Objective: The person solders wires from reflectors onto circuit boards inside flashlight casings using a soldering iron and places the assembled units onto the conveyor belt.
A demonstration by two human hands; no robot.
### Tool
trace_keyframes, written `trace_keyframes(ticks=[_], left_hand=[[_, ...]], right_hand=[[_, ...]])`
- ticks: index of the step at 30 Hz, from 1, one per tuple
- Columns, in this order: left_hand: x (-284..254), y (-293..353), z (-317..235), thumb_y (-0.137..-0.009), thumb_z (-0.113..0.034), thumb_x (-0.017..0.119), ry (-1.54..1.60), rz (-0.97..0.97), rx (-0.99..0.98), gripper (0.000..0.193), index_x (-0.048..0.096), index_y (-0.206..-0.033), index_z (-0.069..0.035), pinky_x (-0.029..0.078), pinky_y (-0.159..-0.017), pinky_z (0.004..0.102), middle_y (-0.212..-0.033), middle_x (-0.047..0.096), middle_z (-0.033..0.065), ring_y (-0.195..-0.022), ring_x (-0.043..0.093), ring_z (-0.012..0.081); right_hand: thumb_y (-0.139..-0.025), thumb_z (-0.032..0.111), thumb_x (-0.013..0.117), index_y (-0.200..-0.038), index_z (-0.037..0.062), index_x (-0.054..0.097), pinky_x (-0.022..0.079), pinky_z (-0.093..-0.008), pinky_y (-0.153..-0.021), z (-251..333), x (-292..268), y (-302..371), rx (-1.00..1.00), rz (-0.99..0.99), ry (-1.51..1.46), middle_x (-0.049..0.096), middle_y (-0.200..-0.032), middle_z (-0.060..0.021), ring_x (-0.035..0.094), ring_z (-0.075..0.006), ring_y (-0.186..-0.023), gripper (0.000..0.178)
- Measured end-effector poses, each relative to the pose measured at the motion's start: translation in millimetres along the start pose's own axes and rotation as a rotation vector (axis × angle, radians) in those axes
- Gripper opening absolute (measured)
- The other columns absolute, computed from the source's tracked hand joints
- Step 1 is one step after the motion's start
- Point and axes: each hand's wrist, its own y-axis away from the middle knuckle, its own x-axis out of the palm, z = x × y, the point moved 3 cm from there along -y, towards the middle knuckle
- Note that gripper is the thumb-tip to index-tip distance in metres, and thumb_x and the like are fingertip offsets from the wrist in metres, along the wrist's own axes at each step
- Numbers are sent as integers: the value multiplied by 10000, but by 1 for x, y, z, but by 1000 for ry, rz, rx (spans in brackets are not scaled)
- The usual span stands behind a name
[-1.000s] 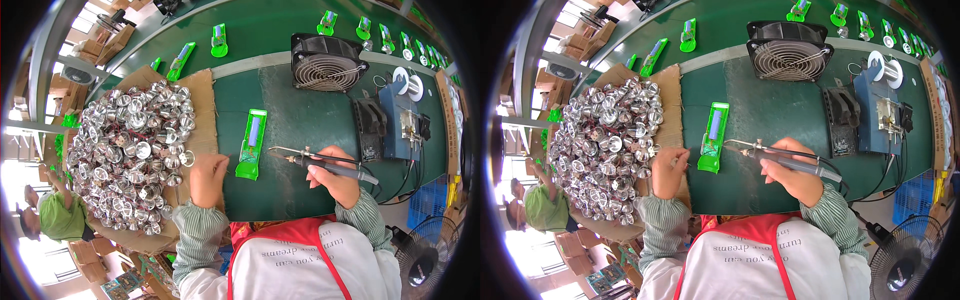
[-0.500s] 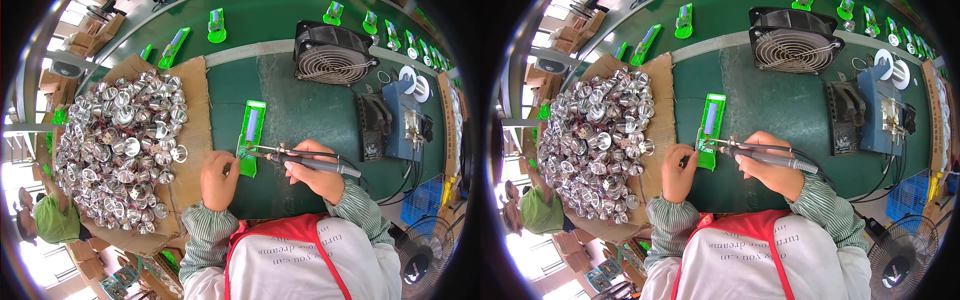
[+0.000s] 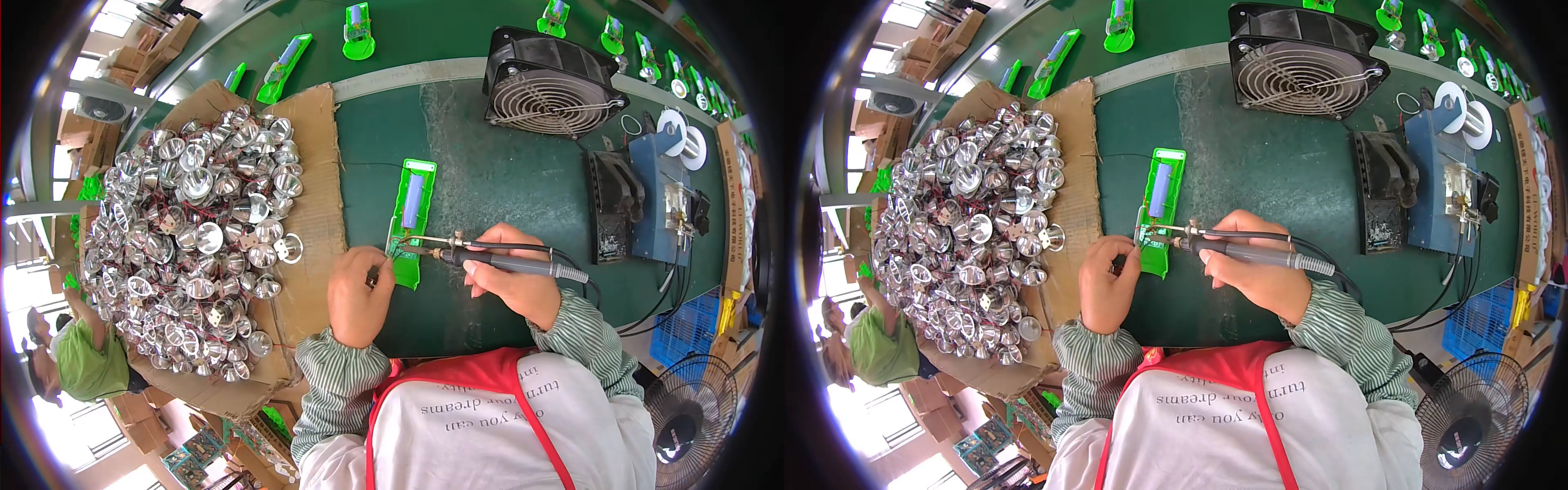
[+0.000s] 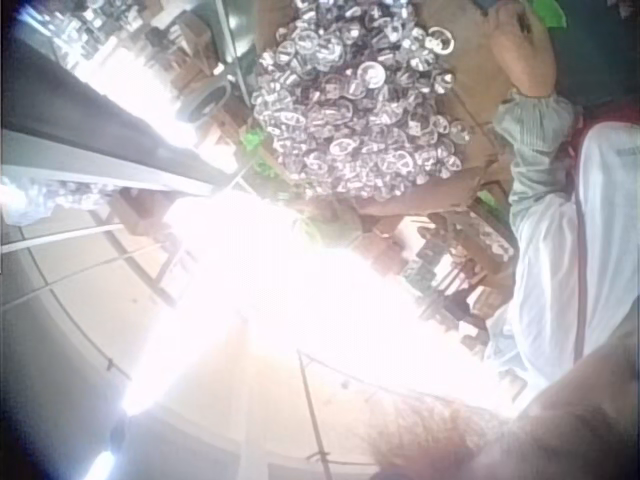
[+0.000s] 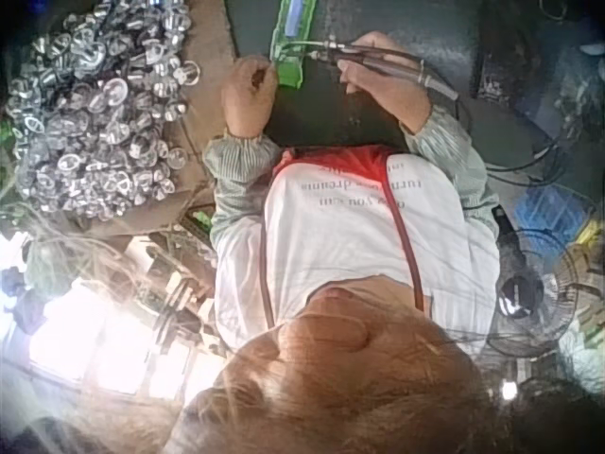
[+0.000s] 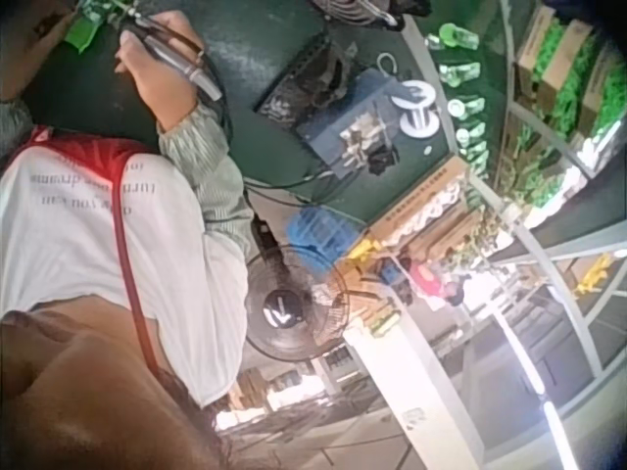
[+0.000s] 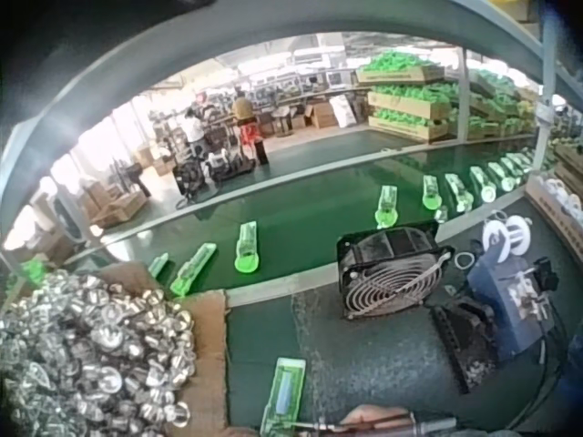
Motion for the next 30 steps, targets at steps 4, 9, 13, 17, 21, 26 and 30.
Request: trace_keyframes(ticks=[4, 9, 13, 17, 21, 26, 30], left_hand=[[0, -1, 0, -738, -31, 581, -5, 0, 24, 46, 554, -758, -1, 432, -611, 343, -817, 579, 118, -720, 533, 276], [0, 0, -1, -735, -29, 583, -8, 3, 30, 46, 550, -753, -2, 430, -607, 347, -808, 575, 117, -712, 529, 277], [-1, 1, -4, -738, -31, 585, -10, 3, 37, 50, 549, -754, 0, 431, -605, 345, -807, 574, 117, -711, 530, 277], [-3, 2, -6, -758, -37, 593, -13, 25, -2, 73, 562, -784, 24, 432, -627, 301, -817, 579, 116, -717, 544, 241], [-5, 5, -2, -759, -38, 601, 65, -26, -66, 80, 584, -807, 24, 434, -620, 299, -833, 576, 117, -702, 544, 239], [-6, 5, -11, -750, -56, 617, -147, -72, 150, 86, 624, -806, 9, 414, -658, 314, -837, 551, 113, -766, 511, 251], [-2, 4, -13, -726, -50, 616, -182, -42, 140, 83, 631, -796, -9, 397, -672, 375, -796, 542, 118, -766, 491, 287]], right_hand=[[-780, 28, 587, -859, -27, 496, 483, -241, -514, 4, -1, 3, -6, -19, 2, 594, -707, -99, 579, -119, -572, 132], [-788, 9, 574, -865, -30, 473, 481, -247, -507, 10, -6, 8, -51, -31, -3, 598, -696, -119, 576, -129, -547, 133], [-774, 41, 608, -863, -28, 509, 490, -243, -527, 10, -11, 16, 0, -35, 3, 592, -717, -91, 579, -111, -588, 150], [-791, 5, 564, -862, -29, 470, 477, -250, -510, 11, -12, 19, -28, -29, 27, 595, -696, -122, 572, -127, -550, 123], [-790, 5, 565, -862, -29, 472, 478, -250, -510, 11, -13, 19, -42, -29, 12, 595, -696, -120, 574, -126, -552, 123], [-775, 33, 602, -869, -31, 508, 492, -240, -527, 11, -12, 18, -39, -14, 3, 594, -730, -90, 578, -111, -592, 148], [-774, 32, 598, -867, -33, 507, 494, -239, -525, 10, -10, 17, -18, -13, -13, 595, -735, -90, 580, -111, -604, 145]])
